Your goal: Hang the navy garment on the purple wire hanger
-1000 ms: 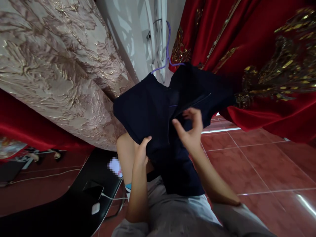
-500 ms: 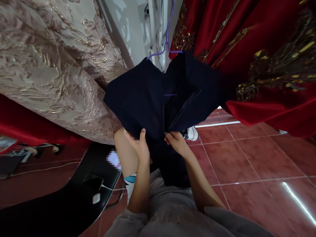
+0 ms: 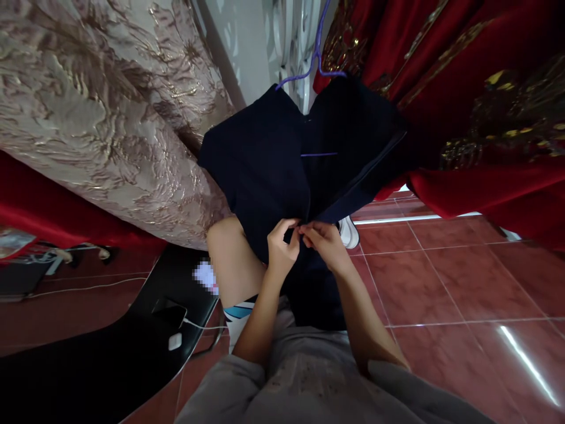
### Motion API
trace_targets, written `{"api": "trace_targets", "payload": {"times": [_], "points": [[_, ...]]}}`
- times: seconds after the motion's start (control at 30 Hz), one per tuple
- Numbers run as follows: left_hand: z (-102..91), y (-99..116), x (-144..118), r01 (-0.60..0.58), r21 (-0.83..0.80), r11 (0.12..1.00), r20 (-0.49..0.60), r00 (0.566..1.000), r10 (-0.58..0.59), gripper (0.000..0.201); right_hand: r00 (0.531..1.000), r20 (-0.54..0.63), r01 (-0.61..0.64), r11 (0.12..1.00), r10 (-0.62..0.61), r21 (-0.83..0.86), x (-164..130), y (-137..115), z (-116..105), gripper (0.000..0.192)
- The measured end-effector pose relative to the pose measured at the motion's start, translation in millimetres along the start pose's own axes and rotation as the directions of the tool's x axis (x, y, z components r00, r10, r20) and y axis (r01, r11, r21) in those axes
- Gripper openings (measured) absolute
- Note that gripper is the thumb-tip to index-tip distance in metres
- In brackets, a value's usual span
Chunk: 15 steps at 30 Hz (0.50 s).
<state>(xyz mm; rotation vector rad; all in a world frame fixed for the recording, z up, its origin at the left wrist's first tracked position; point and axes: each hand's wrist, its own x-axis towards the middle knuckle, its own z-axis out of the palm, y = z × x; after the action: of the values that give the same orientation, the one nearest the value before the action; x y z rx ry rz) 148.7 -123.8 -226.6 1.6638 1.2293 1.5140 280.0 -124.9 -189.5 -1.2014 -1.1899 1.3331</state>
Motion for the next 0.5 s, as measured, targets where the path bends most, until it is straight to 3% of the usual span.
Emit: {"api": "trace_targets", "payload": {"times": [0.07,0.13,0.2,0.27,0.33,0.43,0.5], "points": [[4.8,-5,4,0.024,-0.002,1.000,-0.049,0.998,-0.024,0.013,0.998,-0.010,0.061,0.997,-0.061,0.056,13,-28,-2,0.027],[12.1,-13,7,0.039,0.024,0.999,-0.089,0.995,-0.037,0.013,0.979,-0.076,0.200,0.973,-0.192,0.116,30,-70,-3,0.022],[18.7,-19,8,0.032,0.052,0.998,-0.095,0.995,-0.026,0.009,0.914,-0.186,0.387,0.913,-0.362,0.126,46,-115,-2,0.026],[20.5,-19,9,0.018,0.056,0.998,-0.069,0.997,-0.014,0.005,0.868,-0.199,0.481,0.871,-0.456,0.101,57,-148,2,0.031],[14.9,-8,16,0.003,0.050,0.999,0.005,1.000,-0.003,0.007,0.842,-0.180,0.529,0.844,-0.509,0.089,61,-163,6,0.032],[-5.8,28,41,-0.093,0.004,0.996,0.123,0.988,0.091,0.022,0.852,-0.119,0.516,0.856,-0.510,0.031,58,-159,9,0.032],[-21.2,59,69,-0.249,-0.014,0.968,0.035,0.968,0.249,0.030,0.865,-0.091,0.494,0.869,-0.493,-0.013,52,-153,7,0.032]]}}
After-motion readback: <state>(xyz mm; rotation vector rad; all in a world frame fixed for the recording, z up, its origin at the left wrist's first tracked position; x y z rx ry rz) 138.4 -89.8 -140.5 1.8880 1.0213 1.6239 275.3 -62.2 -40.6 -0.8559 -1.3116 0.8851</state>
